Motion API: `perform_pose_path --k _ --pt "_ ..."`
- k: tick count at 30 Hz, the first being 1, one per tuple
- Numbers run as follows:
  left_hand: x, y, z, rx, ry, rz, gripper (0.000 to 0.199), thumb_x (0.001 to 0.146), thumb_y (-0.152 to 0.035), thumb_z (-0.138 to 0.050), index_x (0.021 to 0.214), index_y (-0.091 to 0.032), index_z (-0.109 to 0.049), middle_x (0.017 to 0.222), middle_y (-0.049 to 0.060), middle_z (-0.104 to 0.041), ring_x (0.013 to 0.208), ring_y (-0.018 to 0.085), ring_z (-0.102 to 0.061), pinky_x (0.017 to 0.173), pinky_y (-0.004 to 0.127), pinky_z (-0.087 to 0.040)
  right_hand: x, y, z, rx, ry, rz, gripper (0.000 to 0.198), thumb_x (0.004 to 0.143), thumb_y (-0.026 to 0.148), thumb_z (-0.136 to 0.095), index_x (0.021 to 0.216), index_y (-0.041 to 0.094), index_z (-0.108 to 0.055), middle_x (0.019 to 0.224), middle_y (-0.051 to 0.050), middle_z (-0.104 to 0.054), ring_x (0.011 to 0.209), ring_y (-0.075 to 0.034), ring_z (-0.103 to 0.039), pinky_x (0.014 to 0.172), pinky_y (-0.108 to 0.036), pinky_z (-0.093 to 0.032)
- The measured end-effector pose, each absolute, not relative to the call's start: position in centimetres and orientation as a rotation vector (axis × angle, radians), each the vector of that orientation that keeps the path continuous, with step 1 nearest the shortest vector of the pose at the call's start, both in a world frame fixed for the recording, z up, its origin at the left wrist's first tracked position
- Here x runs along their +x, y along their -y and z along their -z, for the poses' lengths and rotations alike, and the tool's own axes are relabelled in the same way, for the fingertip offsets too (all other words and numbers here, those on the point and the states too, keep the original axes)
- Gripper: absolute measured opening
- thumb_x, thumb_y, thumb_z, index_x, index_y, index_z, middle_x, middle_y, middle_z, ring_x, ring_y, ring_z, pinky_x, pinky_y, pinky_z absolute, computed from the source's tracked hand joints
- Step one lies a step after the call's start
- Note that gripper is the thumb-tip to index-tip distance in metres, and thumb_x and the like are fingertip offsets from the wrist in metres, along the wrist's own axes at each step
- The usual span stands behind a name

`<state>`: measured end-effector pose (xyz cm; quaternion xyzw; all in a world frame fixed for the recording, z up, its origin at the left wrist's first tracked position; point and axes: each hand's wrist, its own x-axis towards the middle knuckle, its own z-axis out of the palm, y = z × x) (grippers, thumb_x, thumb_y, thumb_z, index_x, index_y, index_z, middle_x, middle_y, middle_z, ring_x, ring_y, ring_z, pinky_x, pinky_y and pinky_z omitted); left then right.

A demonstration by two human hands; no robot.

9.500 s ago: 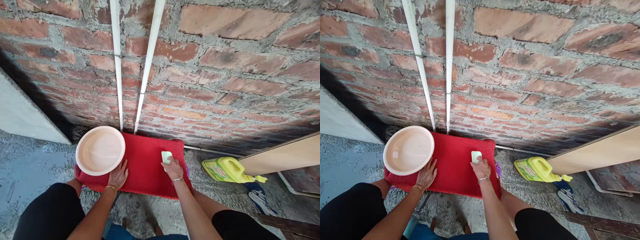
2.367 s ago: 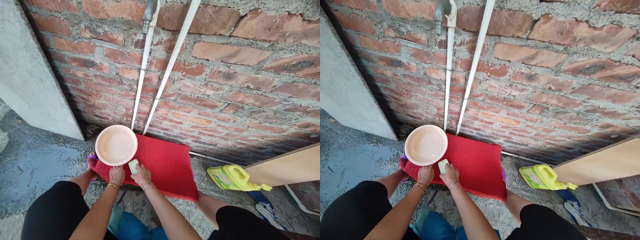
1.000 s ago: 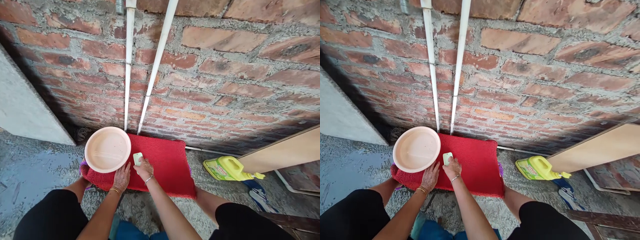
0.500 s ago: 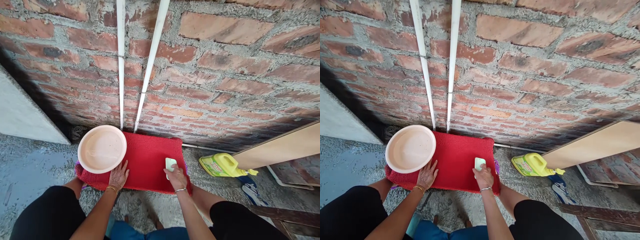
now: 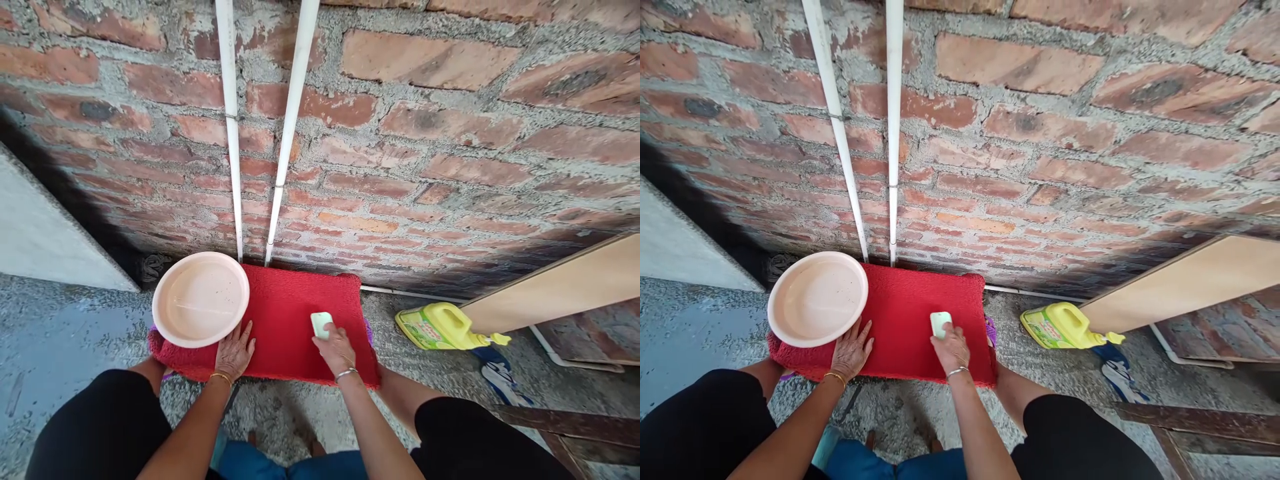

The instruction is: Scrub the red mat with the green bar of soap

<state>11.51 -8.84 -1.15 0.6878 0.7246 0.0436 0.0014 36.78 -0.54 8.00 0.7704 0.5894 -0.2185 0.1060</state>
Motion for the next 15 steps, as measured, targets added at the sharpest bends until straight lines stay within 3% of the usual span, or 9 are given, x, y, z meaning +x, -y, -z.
perform_pose_path --k 4,15 --pt "11.5 8.9 1.2 2.154 -2.273 -0.154 0.048 0.089 -0.034 -0.045 0.136 -0.024 -0.053 0.136 0.012 -0.057 0.123 0.028 -0.053 0.107 0.046 -0.037 40.6 1.2 -8.2 2.421 -1.598 0.585 0.04 0.083 0.043 -0.052 0.118 0.024 -0.056 0.111 -0.01 -0.057 0.097 -0.023 -0.061 0.078 -0.032 -0.044" --pt "11.3 9.0 1.8 2.183 -2.278 -0.296 0.048 0.089 -0.037 -0.041 0.133 -0.023 -0.056 0.136 0.012 -0.057 0.126 0.03 -0.051 0.108 0.048 -0.036 33.0 2.7 -5.6 2.146 -2.086 0.741 0.037 0.072 0.036 -0.066 0.107 0.027 -0.062 0.11 -0.004 -0.057 0.099 -0.02 -0.058 0.084 -0.029 -0.042"
